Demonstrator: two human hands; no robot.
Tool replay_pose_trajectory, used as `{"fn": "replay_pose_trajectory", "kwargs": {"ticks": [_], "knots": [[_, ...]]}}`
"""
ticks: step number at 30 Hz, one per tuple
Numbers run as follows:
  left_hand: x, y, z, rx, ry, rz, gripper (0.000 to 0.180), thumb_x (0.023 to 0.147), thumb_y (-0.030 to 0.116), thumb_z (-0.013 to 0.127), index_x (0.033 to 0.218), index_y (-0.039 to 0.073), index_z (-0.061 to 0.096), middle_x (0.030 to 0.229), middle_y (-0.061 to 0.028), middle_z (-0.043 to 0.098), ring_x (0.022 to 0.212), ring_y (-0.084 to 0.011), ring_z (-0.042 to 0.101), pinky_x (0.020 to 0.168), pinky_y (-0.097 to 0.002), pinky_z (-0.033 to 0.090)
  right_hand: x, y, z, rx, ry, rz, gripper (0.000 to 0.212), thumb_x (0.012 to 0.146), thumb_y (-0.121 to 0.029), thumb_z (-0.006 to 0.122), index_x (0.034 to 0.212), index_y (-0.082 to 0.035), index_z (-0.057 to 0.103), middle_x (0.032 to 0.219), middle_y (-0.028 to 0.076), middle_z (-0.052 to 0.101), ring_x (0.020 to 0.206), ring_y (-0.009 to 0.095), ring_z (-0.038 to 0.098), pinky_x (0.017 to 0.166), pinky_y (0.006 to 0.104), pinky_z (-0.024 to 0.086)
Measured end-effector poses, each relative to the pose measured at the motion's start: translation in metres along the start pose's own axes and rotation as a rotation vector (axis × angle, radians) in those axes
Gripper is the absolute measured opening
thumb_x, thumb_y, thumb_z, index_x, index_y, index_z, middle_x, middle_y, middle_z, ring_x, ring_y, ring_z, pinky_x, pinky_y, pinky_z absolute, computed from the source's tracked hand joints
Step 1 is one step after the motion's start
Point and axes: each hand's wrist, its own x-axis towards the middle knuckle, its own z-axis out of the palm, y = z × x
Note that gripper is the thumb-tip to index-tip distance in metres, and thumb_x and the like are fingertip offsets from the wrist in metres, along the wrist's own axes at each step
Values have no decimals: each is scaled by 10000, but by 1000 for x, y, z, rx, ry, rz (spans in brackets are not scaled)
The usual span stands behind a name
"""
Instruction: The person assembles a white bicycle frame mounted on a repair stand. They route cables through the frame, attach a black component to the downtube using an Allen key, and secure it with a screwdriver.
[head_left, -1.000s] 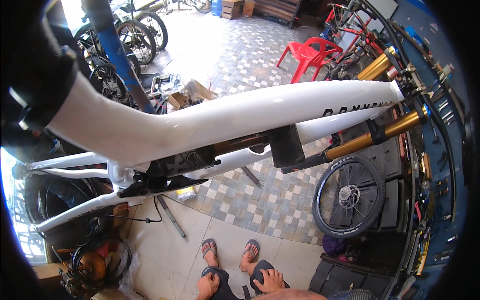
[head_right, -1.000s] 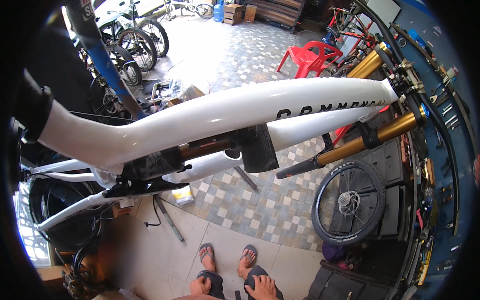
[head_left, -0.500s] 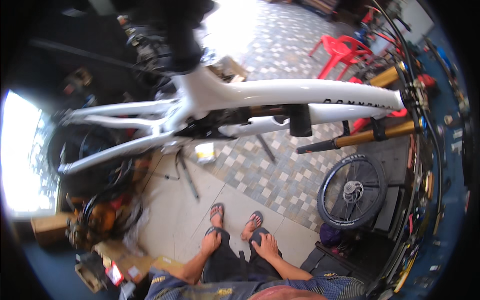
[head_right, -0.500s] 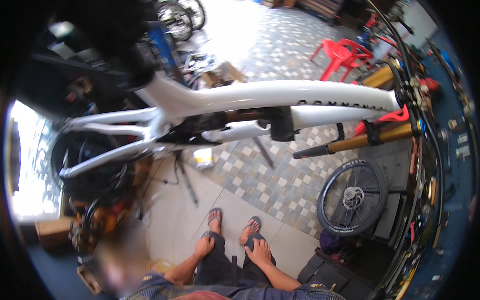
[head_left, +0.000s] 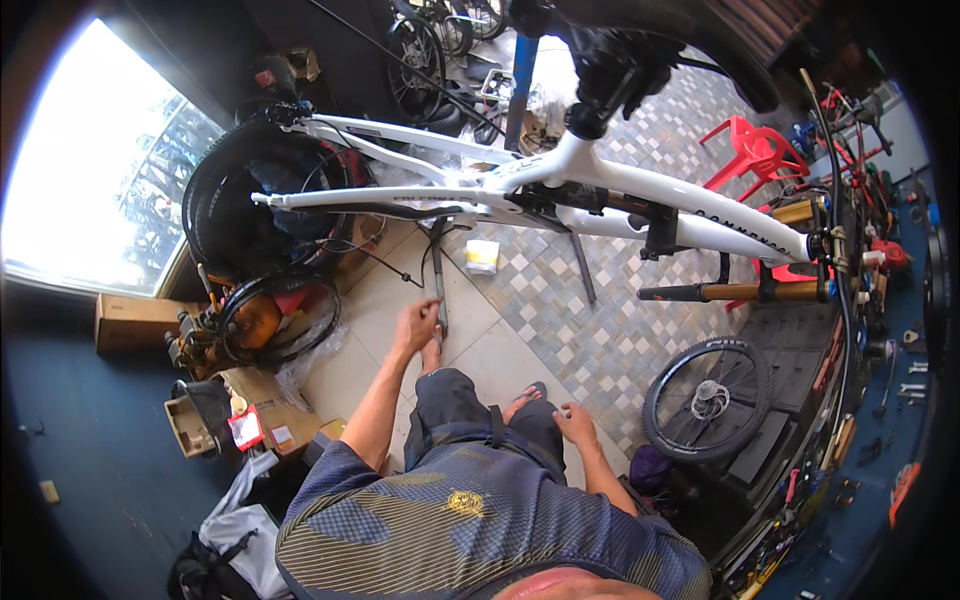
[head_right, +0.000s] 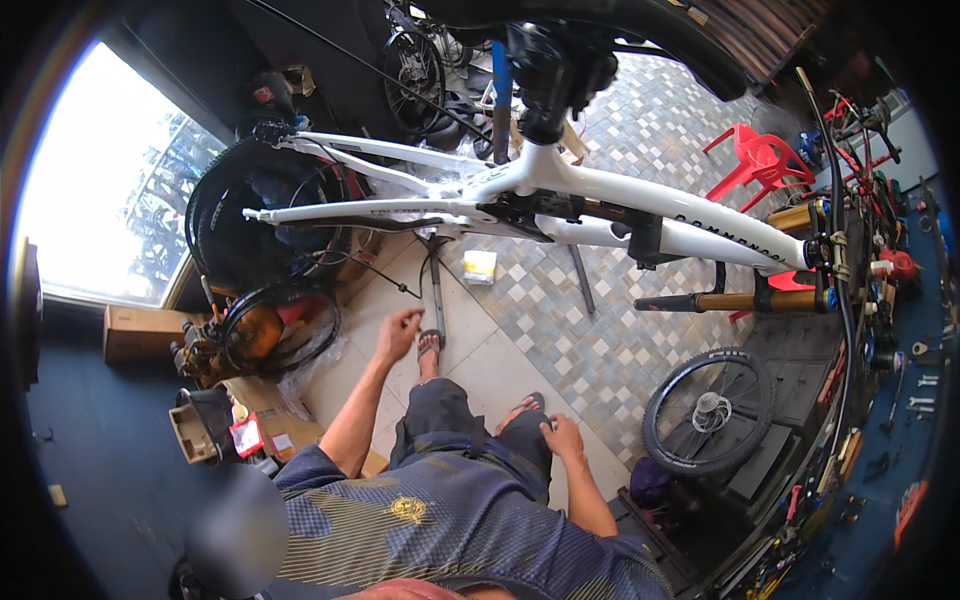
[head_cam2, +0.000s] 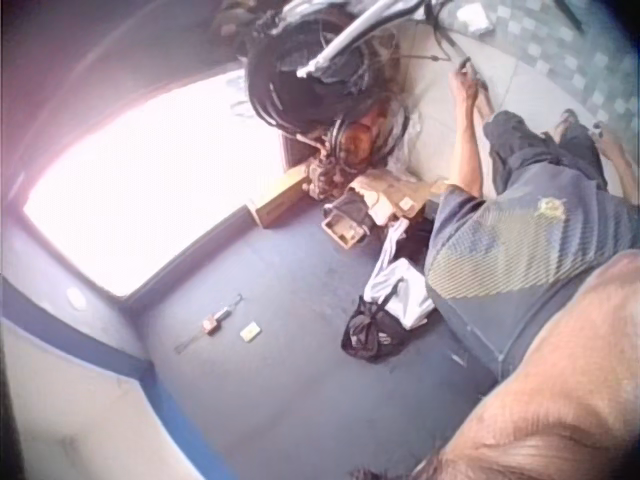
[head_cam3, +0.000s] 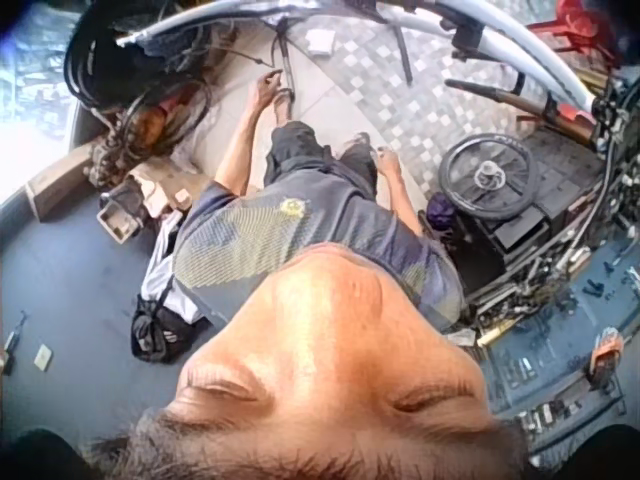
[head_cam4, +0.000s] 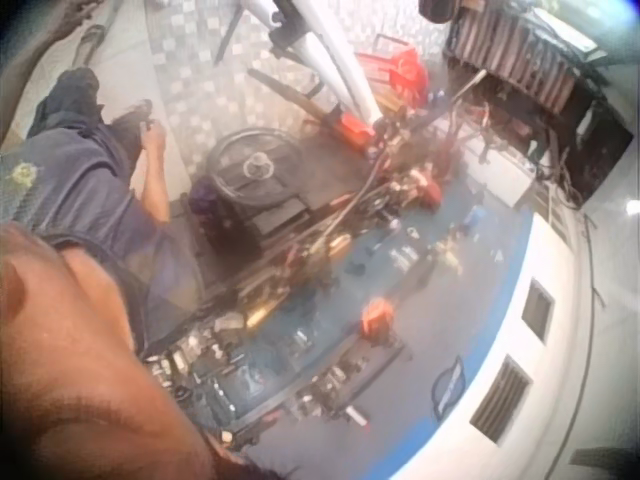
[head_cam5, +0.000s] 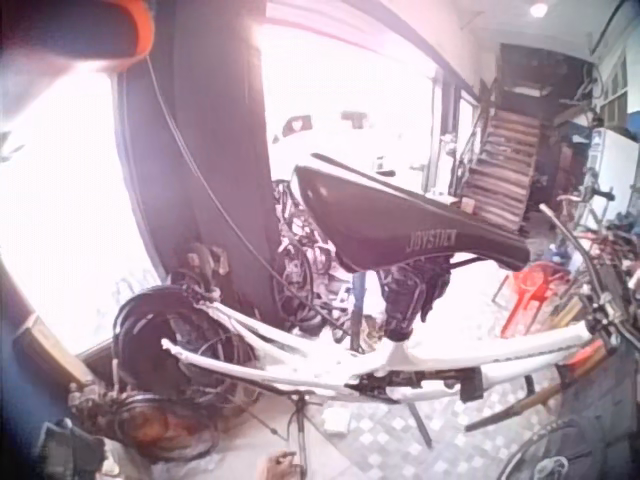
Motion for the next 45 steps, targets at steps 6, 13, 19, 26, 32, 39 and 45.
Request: {"fn": "replay_pose_trajectory", "kwargs": {"ticks": [6, 13, 19, 26, 32, 39, 45], "knots": [[78, 106, -123, 74, 13, 501, 284, 969, 214, 609, 1165, 32, 707, 1127, -211, 700, 1005, -365, 681, 846, -408, 537, 50, -120, -21, 17, 125, -175, 426, 888, -382, 696, 1169, -62, 684, 995, 186, 689, 948, 363, 679, 832, 458, 540], [97, 166, -270, -33, -494, 472, 252, 1000, 163, 626, 1175, 4, 712, 1042, -106, 746, 925, -163, 682, 835, -310, 537, 64, -347, -44, 203, 218, -387, 283, 936, -263, 649, 1161, -96, 692, 979, 139, 685, 950, 307, 673, 819, 403, 539], [179, 142, -355, 370, -79, 386, 352, 972, 269, 606, 1154, -15, 705, 1014, -221, 733, 959, -354, 704, 869, -412, 535, 67, -398, -43, 159, 309, -391, 252, 933, -247, 647, 1137, -108, 700, 962, 99, 695, 941, 307, 669, 824, 407, 536], [262, 94, -332, 272, -512, 136, 307, 984, 211, 535, 968, -54, 690, 738, -126, 712, 703, -248, 723, 601, -370, 560, 90, -426, -51, 188, 492, -361, 249, 944, -241, 629, 1147, -109, 688, 979, 98, 691, 954, 303, 666, 821, 414, 542], [272, 75, -314, 326, -305, 343, 293, 964, 198, 549, 1002, -24, 735, 736, -177, 691, 609, -200, 691, 549, -356, 532, 125, -450, -67, 58, 580, -233, 513, 927, -243, 609, 1407, -118, 479, 989, 173, 688, 915, 371, 689, 798, 466, 550], [277, 92, -309, 405, -314, 446, 302, 922, 221, 551, 966, 5, 757, 763, -221, 684, 818, -337, 715, 748, -430, 523, 168, -461, -88, -101, 355, -78, 789, 826, -241, 556, 1556, -63, 314, 925, 252, 724, 874, 427, 706, 790, 527, 552], [293, 88, -297, 487, -331, 471, 301, 903, 208, 545, 928, -2, 759, 735, -225, 669, 740, -326, 687, 727, -402, 512, 185, -462, -81, -128, 474, -143, 713, 803, -197, 546, 1477, 7, 434, 896, 230, 731, 834, 407, 720, 756, 511, 578]]}}
